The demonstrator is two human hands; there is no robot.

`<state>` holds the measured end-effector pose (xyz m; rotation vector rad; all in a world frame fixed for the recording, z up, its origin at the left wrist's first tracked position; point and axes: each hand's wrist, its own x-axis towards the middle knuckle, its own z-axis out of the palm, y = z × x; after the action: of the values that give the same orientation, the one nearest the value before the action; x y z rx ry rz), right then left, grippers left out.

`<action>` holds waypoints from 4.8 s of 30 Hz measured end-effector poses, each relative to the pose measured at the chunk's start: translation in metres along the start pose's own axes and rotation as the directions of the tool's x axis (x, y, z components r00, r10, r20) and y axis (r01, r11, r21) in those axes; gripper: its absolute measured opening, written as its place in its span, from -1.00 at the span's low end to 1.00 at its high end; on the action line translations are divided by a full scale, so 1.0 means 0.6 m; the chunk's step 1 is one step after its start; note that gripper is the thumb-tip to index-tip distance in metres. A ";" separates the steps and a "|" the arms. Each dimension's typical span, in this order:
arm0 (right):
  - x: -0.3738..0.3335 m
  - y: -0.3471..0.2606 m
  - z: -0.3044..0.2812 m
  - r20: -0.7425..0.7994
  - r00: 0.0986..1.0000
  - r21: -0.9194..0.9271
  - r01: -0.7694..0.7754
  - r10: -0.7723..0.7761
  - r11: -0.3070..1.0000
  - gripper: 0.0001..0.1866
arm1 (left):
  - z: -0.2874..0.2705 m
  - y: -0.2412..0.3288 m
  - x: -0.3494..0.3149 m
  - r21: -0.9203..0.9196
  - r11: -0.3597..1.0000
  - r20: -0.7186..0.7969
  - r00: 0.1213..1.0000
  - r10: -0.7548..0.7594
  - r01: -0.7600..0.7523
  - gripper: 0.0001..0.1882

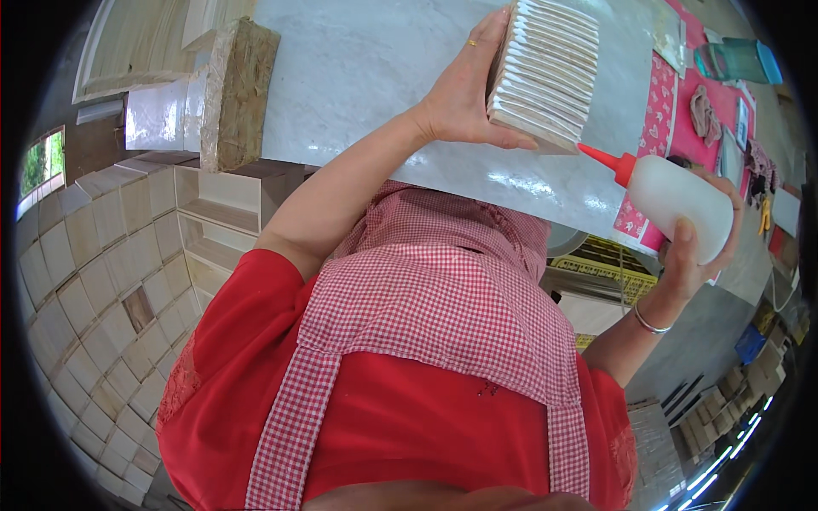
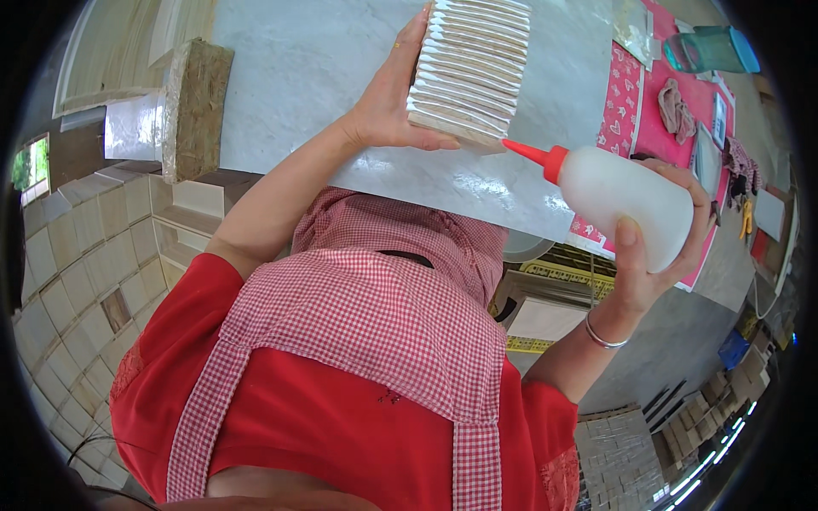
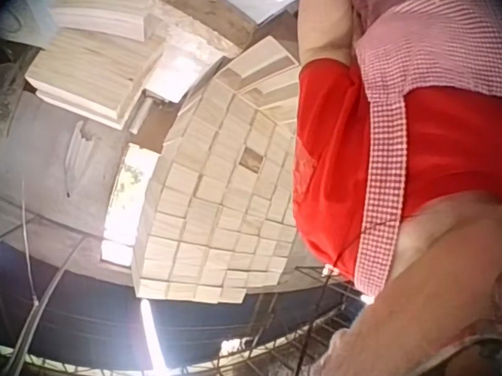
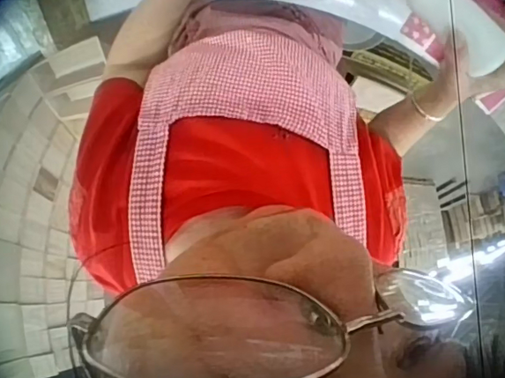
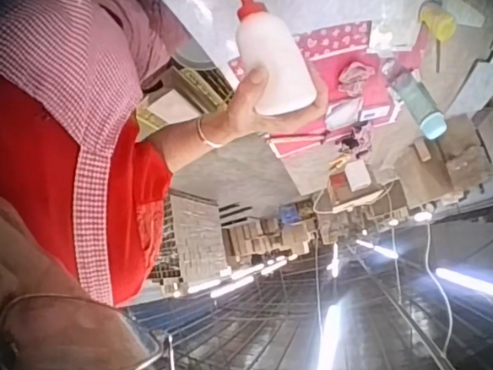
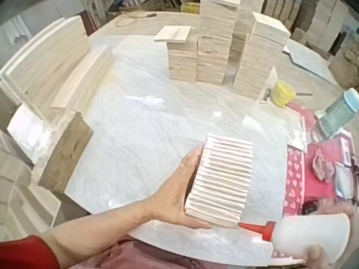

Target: Assembling small wooden boxes using wood glue and a pneumatic nail gun.

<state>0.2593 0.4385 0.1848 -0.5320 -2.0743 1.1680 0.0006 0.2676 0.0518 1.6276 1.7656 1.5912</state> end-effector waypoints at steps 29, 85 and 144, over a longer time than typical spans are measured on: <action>-0.026 0.064 -0.037 -0.301 0.954 0.115 0.042 -0.006 0.993 -0.30 | -0.003 -0.001 0.011 -0.148 0.984 0.026 0.995 -0.100 0.103 0.51; 0.269 0.279 0.105 -0.146 0.862 0.583 -0.321 0.485 0.746 -0.27 | 0.116 -0.112 0.343 -0.085 0.948 0.161 0.944 -0.289 0.305 0.20; 0.929 0.502 -0.034 0.692 0.677 -0.676 0.483 0.252 0.556 -0.44 | -0.069 0.046 -0.005 -0.729 0.543 -0.049 0.760 -0.648 0.416 -0.74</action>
<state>-0.0991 0.9592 0.1372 -0.2877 -3.3405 0.1309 -0.0153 0.2372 0.0878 0.4121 1.3171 1.8920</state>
